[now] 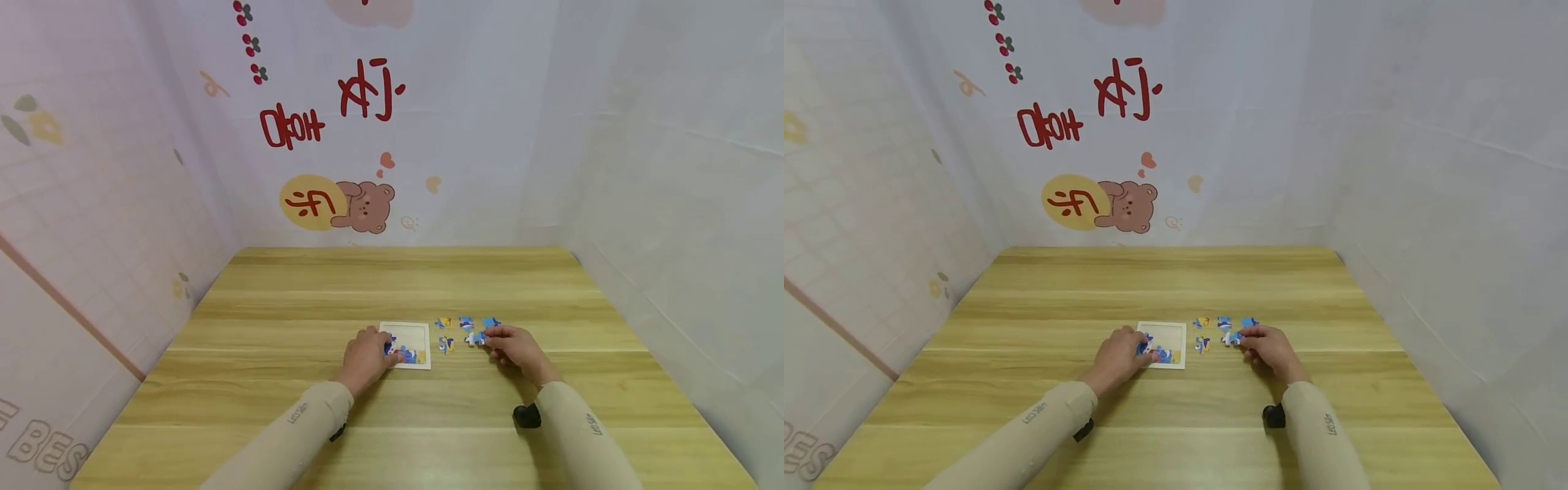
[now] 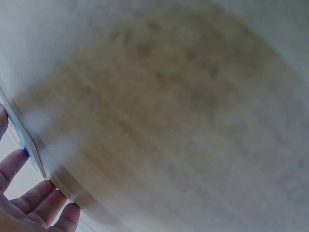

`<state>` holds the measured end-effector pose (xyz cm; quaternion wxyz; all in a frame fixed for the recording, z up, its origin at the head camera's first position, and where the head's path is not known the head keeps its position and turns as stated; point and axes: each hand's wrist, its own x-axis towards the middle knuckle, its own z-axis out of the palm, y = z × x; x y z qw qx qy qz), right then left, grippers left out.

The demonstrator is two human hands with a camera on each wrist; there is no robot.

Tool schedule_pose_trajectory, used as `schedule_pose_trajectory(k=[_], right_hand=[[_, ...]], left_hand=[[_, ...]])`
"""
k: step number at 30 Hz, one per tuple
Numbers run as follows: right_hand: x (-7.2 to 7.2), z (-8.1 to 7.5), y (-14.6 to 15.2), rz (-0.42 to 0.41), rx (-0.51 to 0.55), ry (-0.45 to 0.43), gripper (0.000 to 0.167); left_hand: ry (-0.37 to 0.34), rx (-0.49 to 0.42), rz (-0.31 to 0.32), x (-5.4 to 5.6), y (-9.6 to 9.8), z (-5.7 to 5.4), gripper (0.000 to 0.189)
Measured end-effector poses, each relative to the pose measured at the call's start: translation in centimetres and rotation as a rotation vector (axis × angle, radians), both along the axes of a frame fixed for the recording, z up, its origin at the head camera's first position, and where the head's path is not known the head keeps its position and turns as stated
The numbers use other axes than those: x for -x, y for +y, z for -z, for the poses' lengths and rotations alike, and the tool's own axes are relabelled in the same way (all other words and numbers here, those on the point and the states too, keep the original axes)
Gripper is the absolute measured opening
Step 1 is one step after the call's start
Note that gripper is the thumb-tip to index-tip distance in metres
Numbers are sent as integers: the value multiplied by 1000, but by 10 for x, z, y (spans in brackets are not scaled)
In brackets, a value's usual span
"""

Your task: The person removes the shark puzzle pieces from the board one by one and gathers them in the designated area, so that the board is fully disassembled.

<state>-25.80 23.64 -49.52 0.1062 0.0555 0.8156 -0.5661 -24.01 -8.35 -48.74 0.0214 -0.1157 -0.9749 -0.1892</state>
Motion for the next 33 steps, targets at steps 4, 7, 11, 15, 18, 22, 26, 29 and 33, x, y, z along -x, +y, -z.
schedule_pose_trajectory(k=[4,7,11,15,18,22,26,29,33], right_hand=[[1,-2,-3,-37,-24,28,26],[2,-3,-5,-35,-36,27,23],[2,-3,-7,-44,-64,37,21],[1,-6,-9,-69,-80,50,21],[-1,-9,-10,-77,-87,52,23],[-2,-12,-10,-70,-95,47,25],[-2,-13,-12,-64,-101,47,27],[0,-15,-18,-63,-104,52,27],[1,-23,-40,-87,-68,66,25]], left_hand=[[-3,-10,-5,1,-1,-2,44],[-7,-10,-5,1,-2,-2,44],[5,-11,-3,0,-2,-1,44],[9,-11,-5,0,-1,-2,44],[6,-11,-3,1,-1,-3,44],[-3,-11,3,1,0,-5,43],[2,-16,5,-1,-1,-6,43],[8,-34,13,-2,-2,-5,43],[13,-79,36,-2,-8,-4,41]])
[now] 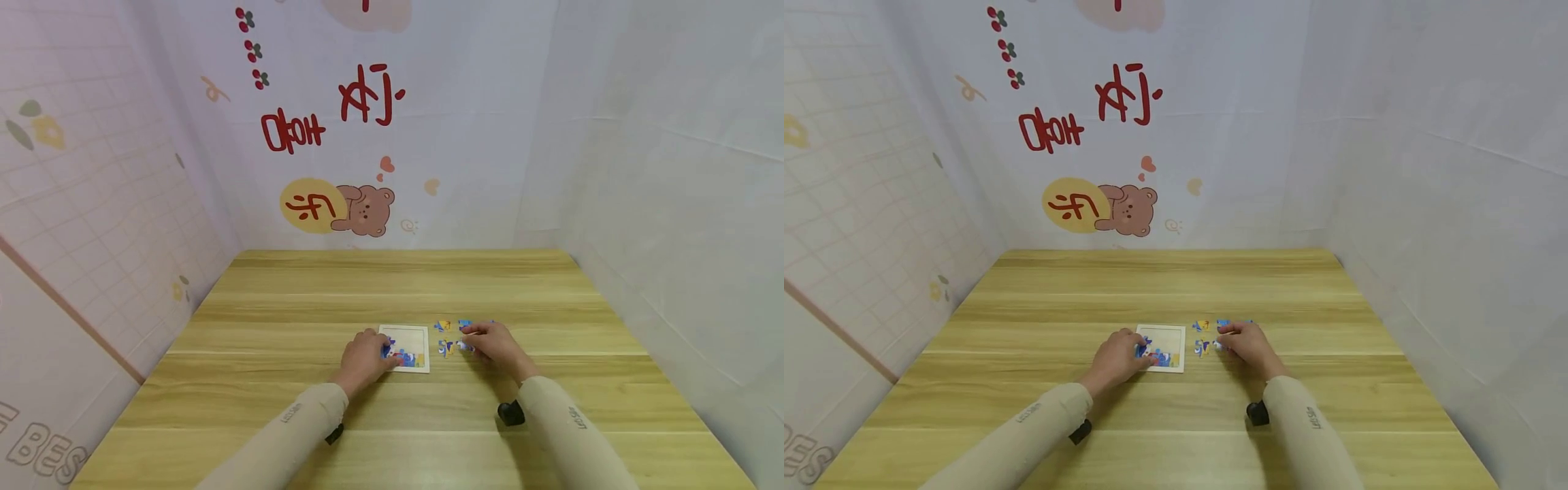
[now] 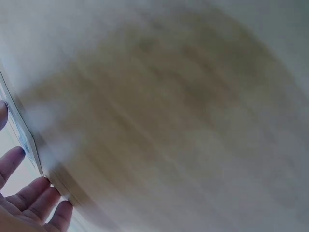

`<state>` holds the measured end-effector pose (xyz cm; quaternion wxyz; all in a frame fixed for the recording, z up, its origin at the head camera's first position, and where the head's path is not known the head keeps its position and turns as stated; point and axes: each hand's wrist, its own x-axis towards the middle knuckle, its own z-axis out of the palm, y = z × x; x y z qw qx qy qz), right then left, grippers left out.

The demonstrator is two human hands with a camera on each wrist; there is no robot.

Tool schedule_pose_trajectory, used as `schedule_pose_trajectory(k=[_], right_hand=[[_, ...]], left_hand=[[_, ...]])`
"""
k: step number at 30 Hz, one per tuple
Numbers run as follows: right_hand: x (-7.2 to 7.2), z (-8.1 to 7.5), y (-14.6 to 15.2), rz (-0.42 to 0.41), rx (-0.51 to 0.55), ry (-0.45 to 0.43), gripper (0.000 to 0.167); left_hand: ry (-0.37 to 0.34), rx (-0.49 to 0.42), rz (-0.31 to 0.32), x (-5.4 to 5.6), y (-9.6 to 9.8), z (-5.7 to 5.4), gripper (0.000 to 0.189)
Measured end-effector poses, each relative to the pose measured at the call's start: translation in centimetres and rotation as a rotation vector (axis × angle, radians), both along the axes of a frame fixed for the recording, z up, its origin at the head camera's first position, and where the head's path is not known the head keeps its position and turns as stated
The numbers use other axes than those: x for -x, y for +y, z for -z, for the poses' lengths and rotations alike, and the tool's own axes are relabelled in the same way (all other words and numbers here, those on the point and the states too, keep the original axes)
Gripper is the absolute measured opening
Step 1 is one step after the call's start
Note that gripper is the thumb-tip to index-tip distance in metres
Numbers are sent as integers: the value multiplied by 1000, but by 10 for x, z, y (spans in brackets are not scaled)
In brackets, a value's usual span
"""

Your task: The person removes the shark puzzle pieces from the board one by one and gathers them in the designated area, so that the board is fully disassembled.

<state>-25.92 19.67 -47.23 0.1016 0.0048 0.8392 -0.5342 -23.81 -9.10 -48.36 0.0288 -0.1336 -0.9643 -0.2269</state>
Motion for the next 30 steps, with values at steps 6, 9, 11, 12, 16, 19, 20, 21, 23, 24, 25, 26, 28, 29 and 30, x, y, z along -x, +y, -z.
schedule_pose_trajectory(k=[6,9,11,12,16,19,20,21,23,24,25,26,28,29,30], right_hand=[[3,-9,-50,-80,102,-27,26],[5,-9,-73,-105,112,-25,28],[7,-7,-86,-111,109,-22,27],[7,-7,-92,-113,107,-20,27],[9,-4,-109,-124,88,-7,27],[9,1,-116,-142,72,4,27],[9,3,-118,-144,64,4,27],[9,5,-119,-144,60,0,27],[10,9,-120,-134,49,-8,27],[10,9,-121,-123,46,-18,26],[10,10,-122,-119,38,-17,26],[11,10,-123,-115,28,-19,26],[12,10,-124,-113,14,-23,26],[13,10,-125,-114,5,-26,26],[13,10,-125,-118,-3,-27,26]], left_hand=[[-25,-70,9,-5,-15,-1,39],[-21,-84,23,-8,-22,-1,35],[-10,-90,38,-9,-24,-1,31],[-6,-94,40,-9,-25,0,30],[16,-92,30,-11,-21,2,26],[41,-60,18,-12,-15,2,22],[52,-43,17,-12,-14,2,21],[60,-30,16,-13,-12,2,20],[81,-5,11,-12,-11,2,19],[89,2,8,-12,-10,2,18],[99,8,6,-12,-10,3,18],[108,15,3,-11,-11,3,18],[119,15,-3,-10,-11,4,18],[121,12,-4,-10,-12,4,17],[122,6,-5,-10,-13,4,17]])
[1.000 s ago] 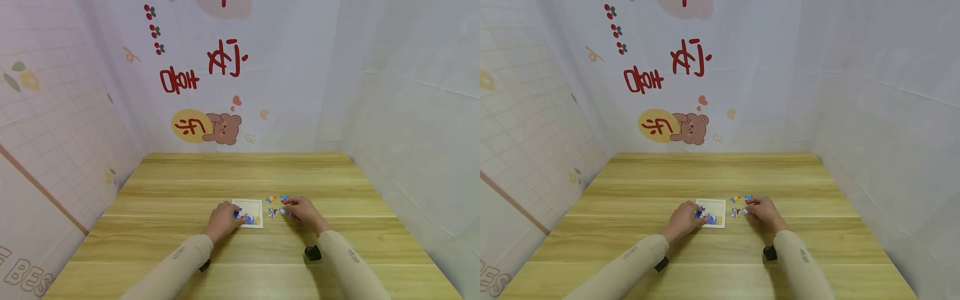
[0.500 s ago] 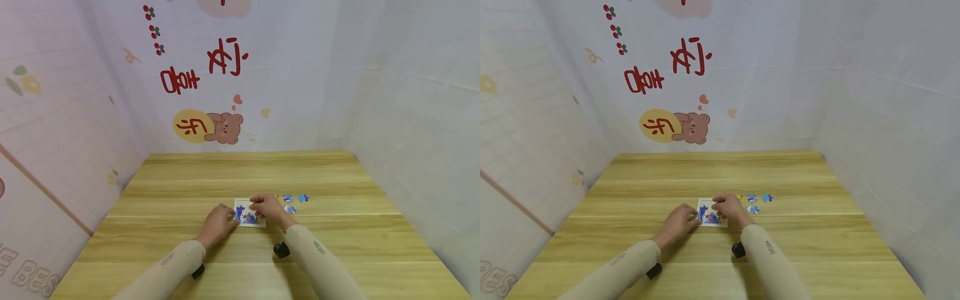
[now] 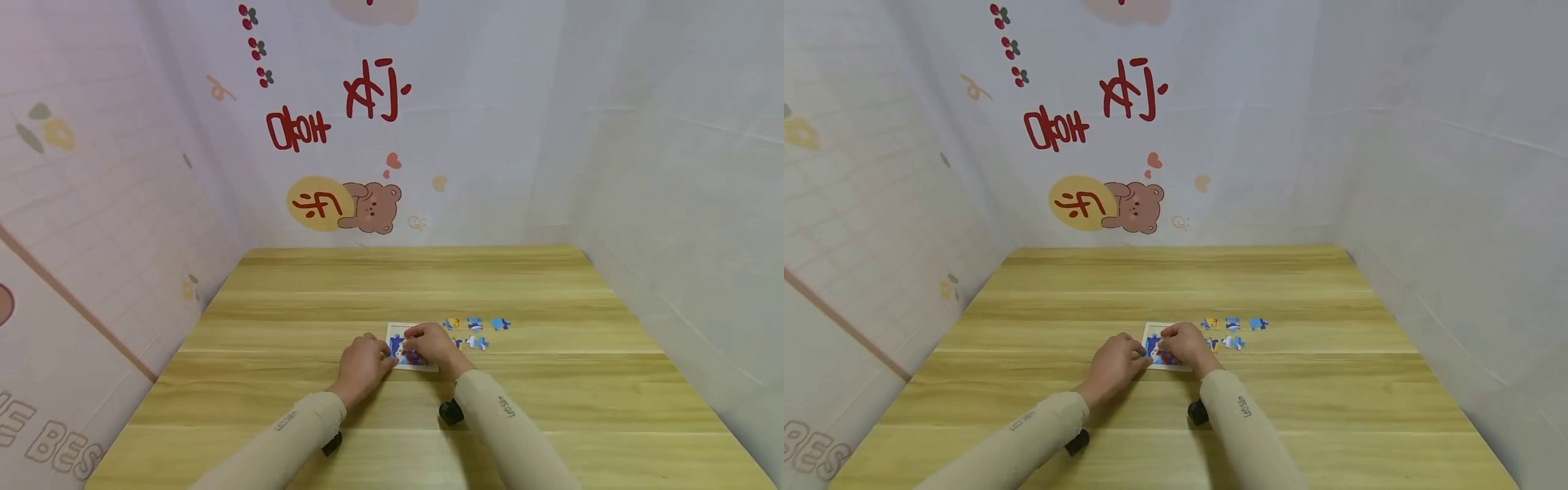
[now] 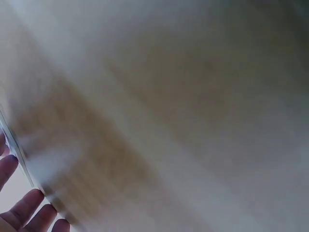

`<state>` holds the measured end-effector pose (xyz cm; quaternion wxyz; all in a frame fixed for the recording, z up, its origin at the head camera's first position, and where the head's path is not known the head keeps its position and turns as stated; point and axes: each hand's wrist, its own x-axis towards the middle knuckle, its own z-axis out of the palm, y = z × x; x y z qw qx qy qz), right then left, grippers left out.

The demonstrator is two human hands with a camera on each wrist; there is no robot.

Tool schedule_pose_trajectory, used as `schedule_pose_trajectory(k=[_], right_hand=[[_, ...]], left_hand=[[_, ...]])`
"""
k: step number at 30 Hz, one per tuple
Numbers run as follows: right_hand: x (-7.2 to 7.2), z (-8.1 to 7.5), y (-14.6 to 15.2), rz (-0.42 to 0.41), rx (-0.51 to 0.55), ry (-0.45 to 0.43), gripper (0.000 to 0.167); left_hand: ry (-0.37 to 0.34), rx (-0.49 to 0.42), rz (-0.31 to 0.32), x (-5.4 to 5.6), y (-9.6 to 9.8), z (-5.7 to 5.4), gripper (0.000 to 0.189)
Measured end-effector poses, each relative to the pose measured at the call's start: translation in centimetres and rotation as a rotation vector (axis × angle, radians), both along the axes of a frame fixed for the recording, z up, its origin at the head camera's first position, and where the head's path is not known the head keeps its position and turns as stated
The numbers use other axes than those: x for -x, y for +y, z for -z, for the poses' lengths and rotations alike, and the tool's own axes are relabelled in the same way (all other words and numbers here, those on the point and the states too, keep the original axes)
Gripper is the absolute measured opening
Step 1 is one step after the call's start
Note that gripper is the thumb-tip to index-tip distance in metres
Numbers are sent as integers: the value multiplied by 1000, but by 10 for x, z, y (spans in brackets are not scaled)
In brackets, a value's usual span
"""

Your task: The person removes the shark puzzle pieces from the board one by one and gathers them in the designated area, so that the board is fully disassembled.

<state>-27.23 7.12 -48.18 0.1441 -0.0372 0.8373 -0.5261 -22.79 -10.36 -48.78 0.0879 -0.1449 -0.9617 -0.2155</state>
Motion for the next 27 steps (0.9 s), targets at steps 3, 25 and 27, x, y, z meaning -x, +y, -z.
schedule_pose_trajectory(k=[3,25,27], right_hand=[[1,-2,-1,-17,-31,0,25],[-1,-5,-8,24,16,48,12],[-1,-4,-9,35,29,48,10]], left_hand=[[1,-16,-1,0,-1,0,16],[-55,35,-9,2,2,-6,16],[-52,38,-9,2,2,-5,17]])
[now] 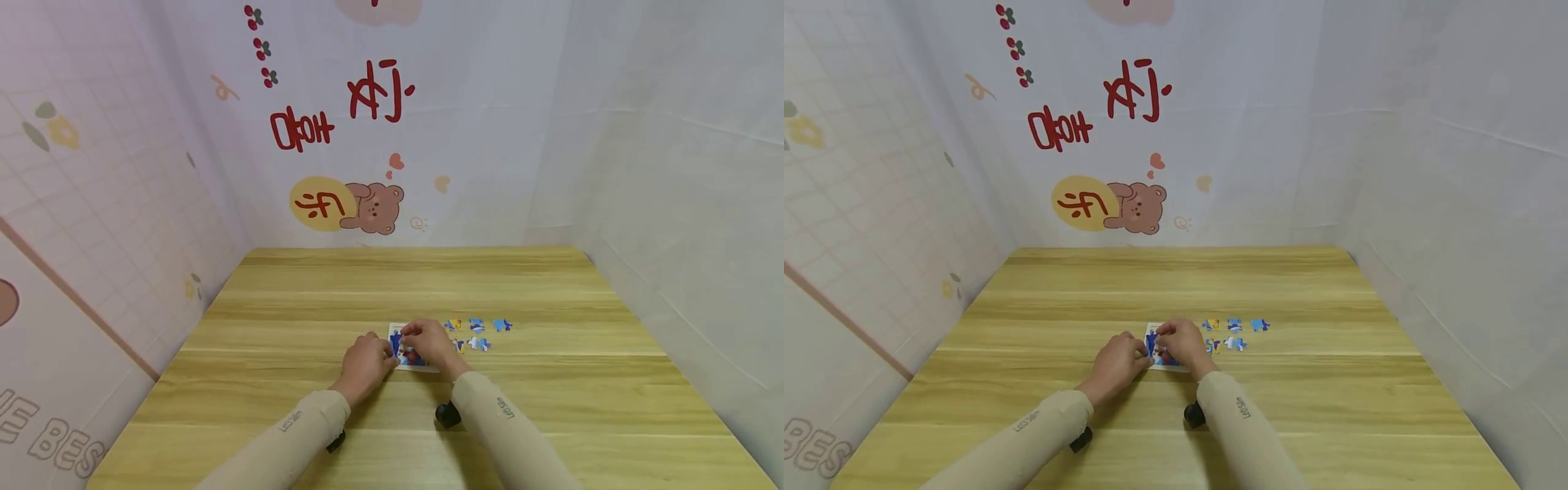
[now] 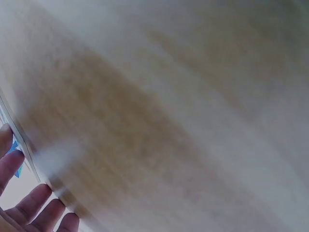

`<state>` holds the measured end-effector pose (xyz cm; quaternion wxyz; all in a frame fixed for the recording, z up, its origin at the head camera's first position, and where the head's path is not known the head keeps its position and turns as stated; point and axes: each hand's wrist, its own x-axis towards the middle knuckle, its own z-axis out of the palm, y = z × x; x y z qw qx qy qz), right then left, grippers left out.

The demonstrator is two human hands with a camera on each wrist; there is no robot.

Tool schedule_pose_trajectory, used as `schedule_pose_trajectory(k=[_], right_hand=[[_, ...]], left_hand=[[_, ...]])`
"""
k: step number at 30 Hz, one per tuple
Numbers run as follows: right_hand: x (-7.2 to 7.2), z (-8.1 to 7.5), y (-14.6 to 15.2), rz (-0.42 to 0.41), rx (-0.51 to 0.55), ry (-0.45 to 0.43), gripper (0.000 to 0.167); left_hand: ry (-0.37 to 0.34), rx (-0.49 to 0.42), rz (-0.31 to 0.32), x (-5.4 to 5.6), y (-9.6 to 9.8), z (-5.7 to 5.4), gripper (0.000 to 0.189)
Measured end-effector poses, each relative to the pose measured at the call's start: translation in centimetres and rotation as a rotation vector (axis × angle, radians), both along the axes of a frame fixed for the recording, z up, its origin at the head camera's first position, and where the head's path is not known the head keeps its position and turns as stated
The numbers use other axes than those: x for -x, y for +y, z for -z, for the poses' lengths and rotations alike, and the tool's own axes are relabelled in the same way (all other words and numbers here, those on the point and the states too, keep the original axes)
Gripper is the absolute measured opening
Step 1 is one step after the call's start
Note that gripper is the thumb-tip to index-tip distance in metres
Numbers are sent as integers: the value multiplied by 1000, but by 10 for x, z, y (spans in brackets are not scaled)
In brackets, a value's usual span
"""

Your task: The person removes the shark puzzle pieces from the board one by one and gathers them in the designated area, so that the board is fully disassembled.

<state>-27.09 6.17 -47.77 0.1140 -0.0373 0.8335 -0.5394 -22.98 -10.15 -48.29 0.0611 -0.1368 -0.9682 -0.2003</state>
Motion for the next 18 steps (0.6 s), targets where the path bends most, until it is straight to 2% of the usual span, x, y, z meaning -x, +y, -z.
schedule_pose_trajectory(k=[4,8,14,18], right_hand=[[-1,0,3,41,40,15,11],[-2,-2,12,68,101,29,19],[-2,-5,30,88,101,21,20],[-1,-6,43,95,116,-2,19]], left_hand=[[9,-9,4,0,2,1,16],[7,-14,-9,0,3,0,16],[-24,-15,-21,-1,3,-1,15],[-18,-20,-17,-1,1,-1,16]])
